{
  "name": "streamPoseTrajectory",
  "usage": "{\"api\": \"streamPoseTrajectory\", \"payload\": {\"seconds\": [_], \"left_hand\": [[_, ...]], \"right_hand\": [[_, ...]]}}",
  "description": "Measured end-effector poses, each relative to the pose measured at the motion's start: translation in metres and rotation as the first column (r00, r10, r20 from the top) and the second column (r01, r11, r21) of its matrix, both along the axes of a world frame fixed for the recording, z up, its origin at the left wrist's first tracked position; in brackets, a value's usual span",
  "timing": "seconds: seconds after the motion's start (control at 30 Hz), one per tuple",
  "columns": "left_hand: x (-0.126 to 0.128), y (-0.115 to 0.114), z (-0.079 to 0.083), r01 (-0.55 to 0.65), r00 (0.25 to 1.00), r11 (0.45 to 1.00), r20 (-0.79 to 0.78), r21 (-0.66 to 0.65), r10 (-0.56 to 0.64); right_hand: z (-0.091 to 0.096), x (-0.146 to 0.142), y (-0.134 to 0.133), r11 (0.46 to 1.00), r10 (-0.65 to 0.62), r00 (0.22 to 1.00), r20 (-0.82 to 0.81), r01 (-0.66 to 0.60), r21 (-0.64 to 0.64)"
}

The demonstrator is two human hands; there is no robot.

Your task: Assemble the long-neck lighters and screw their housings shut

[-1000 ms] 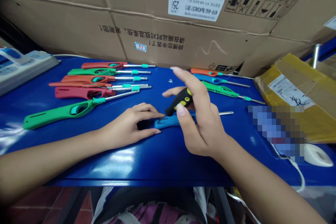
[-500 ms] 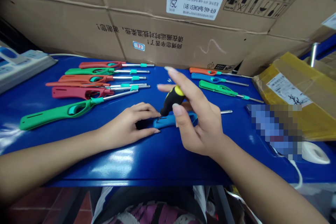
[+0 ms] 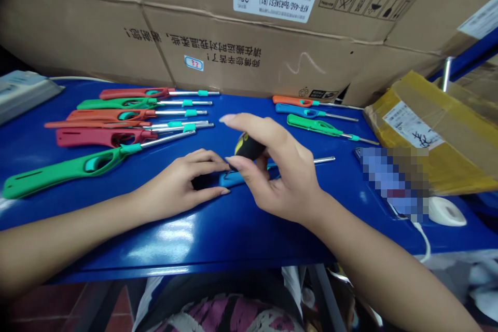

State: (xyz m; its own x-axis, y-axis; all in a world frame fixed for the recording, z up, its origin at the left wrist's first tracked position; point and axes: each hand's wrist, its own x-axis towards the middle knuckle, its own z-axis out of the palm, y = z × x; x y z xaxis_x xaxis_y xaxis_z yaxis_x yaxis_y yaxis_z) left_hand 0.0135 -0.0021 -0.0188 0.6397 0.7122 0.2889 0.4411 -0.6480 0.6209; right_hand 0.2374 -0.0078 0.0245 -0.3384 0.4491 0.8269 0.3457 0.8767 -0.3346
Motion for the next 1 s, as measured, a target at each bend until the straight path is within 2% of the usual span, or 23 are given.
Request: {"api": "streamPoseTrajectory", "payload": {"seconds": [0.07, 0.1, 0.2, 0.27, 0.37, 0.53, 0.57, 0.67, 0.73, 0.8, 0.87, 0.93, 1.0], "left_hand": [[-0.0004, 0.0001, -0.0002, 0.004, 1.0, 1.0, 0.0, 0.004, -0.004], [-0.0006, 0.0001, -0.0002, 0.006, 1.0, 1.0, -0.001, 0.003, -0.006], [-0.001, 0.0002, 0.0001, 0.005, 1.0, 1.0, -0.006, 0.0, -0.005], [-0.0009, 0.0003, 0.0, 0.004, 1.0, 1.0, -0.004, 0.004, -0.004], [-0.0002, 0.0004, -0.0006, 0.003, 1.0, 1.0, 0.007, 0.005, -0.003], [0.0002, 0.0007, -0.0012, -0.002, 1.0, 1.0, 0.015, -0.004, 0.002], [0.0, 0.0007, -0.0011, -0.002, 1.0, 1.0, 0.012, -0.008, 0.002], [-0.0004, 0.0004, -0.0002, -0.001, 1.0, 1.0, 0.001, -0.016, 0.001], [-0.0004, 0.0001, 0.0005, 0.002, 1.0, 1.0, -0.004, -0.018, -0.002], [0.0, -0.0001, 0.0012, 0.003, 1.0, 1.0, -0.007, -0.02, -0.004], [0.0004, -0.0003, 0.0017, 0.003, 1.0, 1.0, -0.011, -0.027, -0.004], [0.0006, -0.0003, 0.002, 0.002, 1.0, 0.999, -0.016, -0.038, -0.002], [0.0003, -0.0003, 0.0019, -0.001, 1.0, 0.999, -0.02, -0.044, 0.001]], "right_hand": [[0.0, 0.0015, 0.0009, 0.996, -0.059, 0.998, 0.017, 0.058, 0.07], [-0.0003, 0.0018, 0.0007, 0.997, -0.062, 0.998, 0.015, 0.061, 0.045], [-0.0025, 0.0015, -0.0012, 0.975, 0.019, 0.999, -0.026, -0.024, -0.222], [-0.003, 0.0013, -0.0014, 0.952, 0.059, 0.997, -0.04, -0.068, -0.298], [0.0002, 0.0025, 0.0011, 0.969, 0.068, 0.998, 0.003, -0.065, -0.239], [0.0053, 0.0061, 0.0025, 0.994, -0.073, 0.996, 0.058, 0.077, -0.079], [0.0043, 0.0064, 0.0017, 0.993, -0.066, 0.996, 0.053, 0.071, -0.098], [-0.0006, 0.0057, -0.0006, 0.965, 0.039, 0.999, 0.028, -0.031, -0.26], [-0.0023, 0.0044, -0.001, 0.952, 0.104, 0.994, 0.028, -0.091, -0.291], [-0.0013, 0.0031, -0.0004, 0.977, 0.101, 0.993, 0.057, -0.088, -0.194], [0.0012, 0.0025, 0.0005, 0.999, 0.028, 0.997, 0.078, -0.025, -0.038], [0.003, 0.0033, 0.0011, 0.996, -0.054, 0.996, 0.075, 0.048, 0.081], [0.0025, 0.0052, 0.0013, 0.995, -0.079, 0.995, 0.067, 0.074, 0.072]]}}
